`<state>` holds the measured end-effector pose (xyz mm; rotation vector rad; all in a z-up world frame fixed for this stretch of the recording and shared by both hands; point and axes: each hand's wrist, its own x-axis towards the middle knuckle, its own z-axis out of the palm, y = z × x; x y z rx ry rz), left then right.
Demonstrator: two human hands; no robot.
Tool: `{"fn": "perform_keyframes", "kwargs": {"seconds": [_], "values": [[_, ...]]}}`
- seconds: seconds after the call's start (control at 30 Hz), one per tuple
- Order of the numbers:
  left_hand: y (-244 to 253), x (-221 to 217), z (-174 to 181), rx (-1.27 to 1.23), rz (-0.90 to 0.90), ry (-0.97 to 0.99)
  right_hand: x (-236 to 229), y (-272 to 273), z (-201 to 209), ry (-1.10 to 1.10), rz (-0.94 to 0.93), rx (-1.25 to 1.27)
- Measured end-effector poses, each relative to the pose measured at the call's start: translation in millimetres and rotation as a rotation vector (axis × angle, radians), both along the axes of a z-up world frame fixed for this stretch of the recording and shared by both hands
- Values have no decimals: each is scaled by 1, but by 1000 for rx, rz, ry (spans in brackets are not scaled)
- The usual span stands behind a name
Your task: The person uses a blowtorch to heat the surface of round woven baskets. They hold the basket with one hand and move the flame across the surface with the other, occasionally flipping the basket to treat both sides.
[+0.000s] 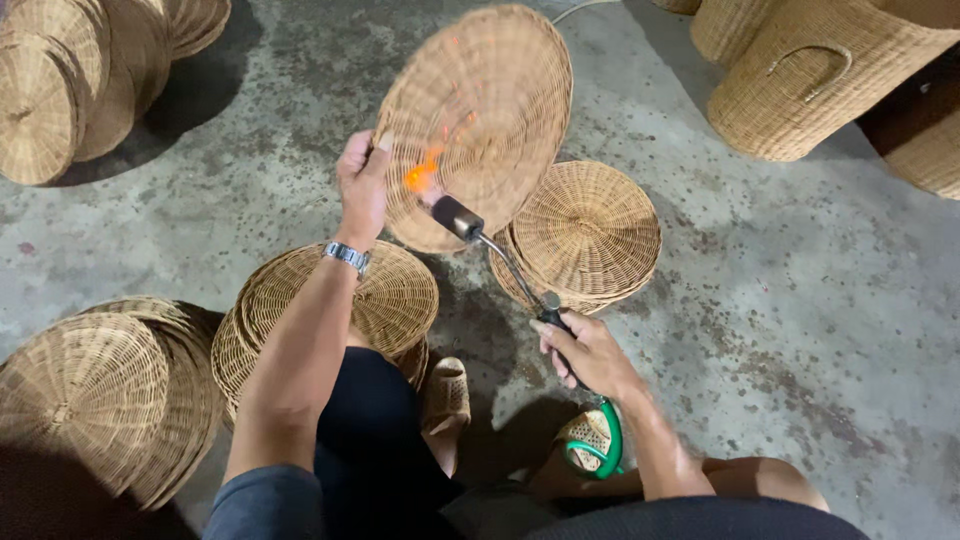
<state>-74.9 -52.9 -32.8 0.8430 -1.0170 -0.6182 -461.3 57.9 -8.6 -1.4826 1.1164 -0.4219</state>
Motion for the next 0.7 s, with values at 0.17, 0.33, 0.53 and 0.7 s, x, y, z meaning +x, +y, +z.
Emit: {"fn": "perform_keyframes", "kwargs": {"seconds": [0.17, 0.33, 0.53, 0.7], "values": [[-1, 16, 3, -158, -26, 218, 6, -1, -16, -51, -126, -23], [0, 41, -2, -230, 162, 174, 2, 6, -28, -30, -45, 9], [23, 53, 8, -328, 68, 179, 6, -4, -17, -194, -262, -62], [20, 51, 1, -267, 54, 231, 18, -7, -5, -190, -105, -64]]}}
